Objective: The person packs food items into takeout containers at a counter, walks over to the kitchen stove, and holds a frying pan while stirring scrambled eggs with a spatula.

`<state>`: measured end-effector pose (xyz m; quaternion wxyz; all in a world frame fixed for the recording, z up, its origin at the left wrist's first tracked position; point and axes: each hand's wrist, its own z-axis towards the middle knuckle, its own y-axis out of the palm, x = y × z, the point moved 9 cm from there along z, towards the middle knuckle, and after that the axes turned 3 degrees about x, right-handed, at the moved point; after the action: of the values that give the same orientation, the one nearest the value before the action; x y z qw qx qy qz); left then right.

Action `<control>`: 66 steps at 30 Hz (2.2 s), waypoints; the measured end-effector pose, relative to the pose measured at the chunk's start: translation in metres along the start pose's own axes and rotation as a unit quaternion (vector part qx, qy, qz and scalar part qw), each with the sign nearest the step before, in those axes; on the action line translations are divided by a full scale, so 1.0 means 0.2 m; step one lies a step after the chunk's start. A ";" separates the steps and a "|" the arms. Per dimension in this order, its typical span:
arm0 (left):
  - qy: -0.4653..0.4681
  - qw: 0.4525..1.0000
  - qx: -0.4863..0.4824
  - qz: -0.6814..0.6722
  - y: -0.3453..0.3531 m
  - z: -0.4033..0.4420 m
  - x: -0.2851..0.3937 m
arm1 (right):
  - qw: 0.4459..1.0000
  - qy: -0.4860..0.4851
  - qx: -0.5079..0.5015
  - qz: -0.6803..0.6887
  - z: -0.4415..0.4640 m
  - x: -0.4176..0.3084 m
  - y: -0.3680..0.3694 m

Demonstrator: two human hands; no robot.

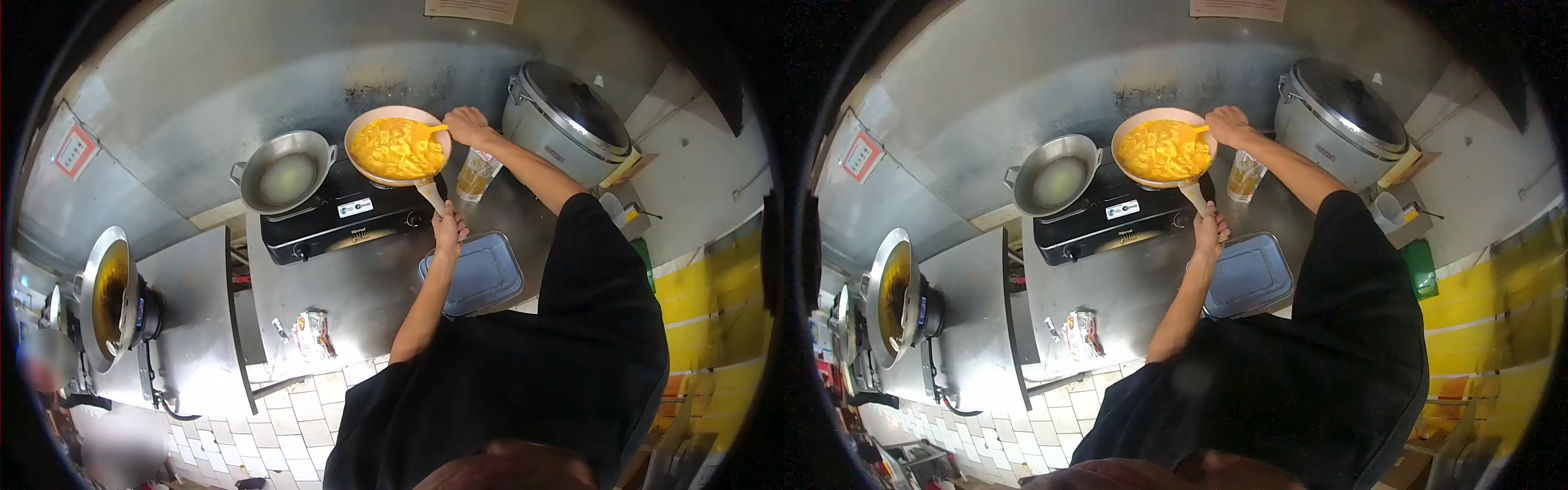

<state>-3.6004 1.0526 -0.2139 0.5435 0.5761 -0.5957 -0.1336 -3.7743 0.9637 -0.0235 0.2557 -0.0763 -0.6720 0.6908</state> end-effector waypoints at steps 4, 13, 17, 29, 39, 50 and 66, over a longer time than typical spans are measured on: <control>-0.002 1.000 0.004 -0.003 0.00 -0.01 -0.01 | 0.997 -0.029 -0.074 0.024 0.00 -0.04 0.07; -0.002 1.000 0.017 0.007 -0.02 -0.01 -0.01 | 0.992 -0.063 -0.022 0.105 -0.04 -0.02 -0.08; -0.003 1.000 0.018 0.005 -0.01 -0.01 0.01 | 0.993 -0.090 -0.054 0.062 -0.02 -0.11 0.07; 0.000 1.000 0.021 0.003 -0.01 -0.02 0.01 | 0.996 -0.073 0.037 0.017 0.16 -0.18 0.04; 0.003 1.000 0.031 -0.004 0.01 -0.05 0.03 | 0.994 -0.015 -0.055 0.090 0.30 -0.05 0.01; -0.011 0.999 0.029 -0.014 -0.01 -0.02 0.00 | 0.998 0.013 -0.046 -0.044 0.39 0.04 0.06; -0.021 0.999 0.041 -0.005 0.02 -0.06 0.05 | 0.992 -0.078 -0.034 -0.092 0.58 -0.07 0.09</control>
<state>-3.5901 1.0518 -0.2010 0.5059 0.5984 -0.6089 -0.1238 -3.8184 0.8542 -0.0338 0.2623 0.0318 -0.7171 0.6450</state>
